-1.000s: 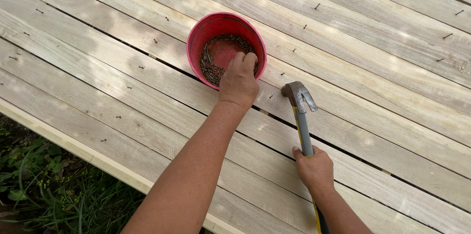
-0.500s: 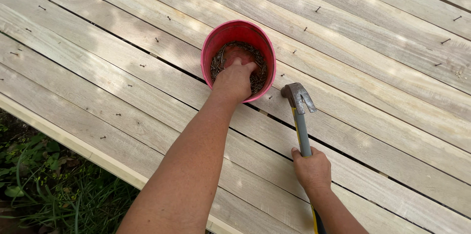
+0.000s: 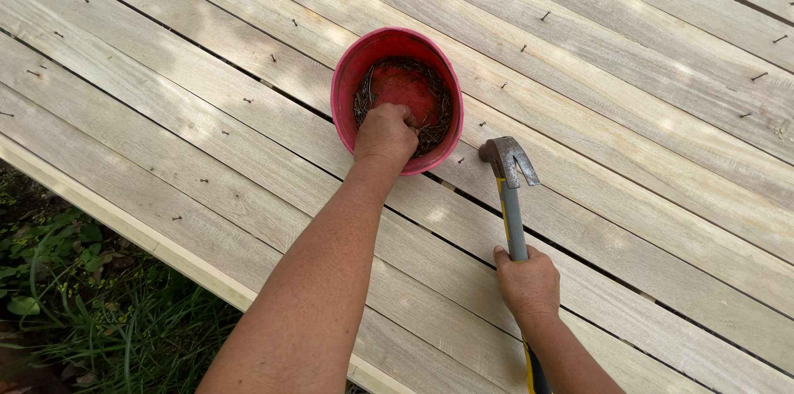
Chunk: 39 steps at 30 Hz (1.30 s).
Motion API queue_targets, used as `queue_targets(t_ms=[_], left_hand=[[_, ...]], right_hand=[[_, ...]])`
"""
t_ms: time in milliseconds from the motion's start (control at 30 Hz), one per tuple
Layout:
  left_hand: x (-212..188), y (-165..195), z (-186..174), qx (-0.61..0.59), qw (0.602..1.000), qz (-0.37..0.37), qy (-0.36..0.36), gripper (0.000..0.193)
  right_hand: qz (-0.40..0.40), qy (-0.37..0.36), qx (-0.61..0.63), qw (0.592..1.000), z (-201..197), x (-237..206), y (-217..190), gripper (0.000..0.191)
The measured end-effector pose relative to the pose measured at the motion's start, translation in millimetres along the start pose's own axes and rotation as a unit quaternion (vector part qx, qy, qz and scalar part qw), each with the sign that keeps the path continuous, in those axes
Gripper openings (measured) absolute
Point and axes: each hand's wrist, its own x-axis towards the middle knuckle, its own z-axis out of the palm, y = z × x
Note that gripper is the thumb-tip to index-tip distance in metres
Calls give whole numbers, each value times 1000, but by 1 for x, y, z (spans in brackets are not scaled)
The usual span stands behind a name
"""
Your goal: The person hammers nails into a wooden plank structure outdoors. They take nails one at a time from a pink bucket, position each nail on a plank, and drive it in with a hammer, working along the planks.
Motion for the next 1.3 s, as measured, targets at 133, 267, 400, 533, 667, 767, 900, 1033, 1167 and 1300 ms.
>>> queue_targets(t_ms=[133, 267, 400, 533, 667, 767, 900, 1033, 1167, 1300], left_hand=[[8, -9, 5, -65, 994, 79, 40, 6], [12, -5, 1, -134, 983, 106, 61, 7], [9, 6, -10, -168, 985, 40, 2, 5], [-1, 6, -17, -184, 982, 30, -15, 5], [0, 2, -23, -165, 985, 58, -5, 6], [6, 5, -25, -247, 966, -10, -80, 8], [9, 6, -26, -230, 970, -4, -84, 8], [8, 2, -28, -188, 980, 38, -54, 27], [7, -1, -30, -209, 976, 28, -51, 31], [8, -5, -31, -198, 976, 25, -85, 11]], right_hand=[[-2, 1, 5, 1000, 1, 1, 1, 43], [-1, 11, -6, 1000, 2, 2, 1, 42], [-7, 15, -3, 1000, 2, 1, 0, 41], [-2, 15, -5, 1000, 1, -1, -1, 41], [8, 0, -9, 1000, 1, -3, -2, 43], [5, 12, -13, 1000, 1, -5, -4, 41], [8, 30, -7, 999, 1, -7, -5, 39], [6, 46, -25, 999, 6, -9, -8, 41], [18, 50, -40, 998, 11, -11, -6, 42], [26, 53, -39, 998, 15, -9, -3, 43]])
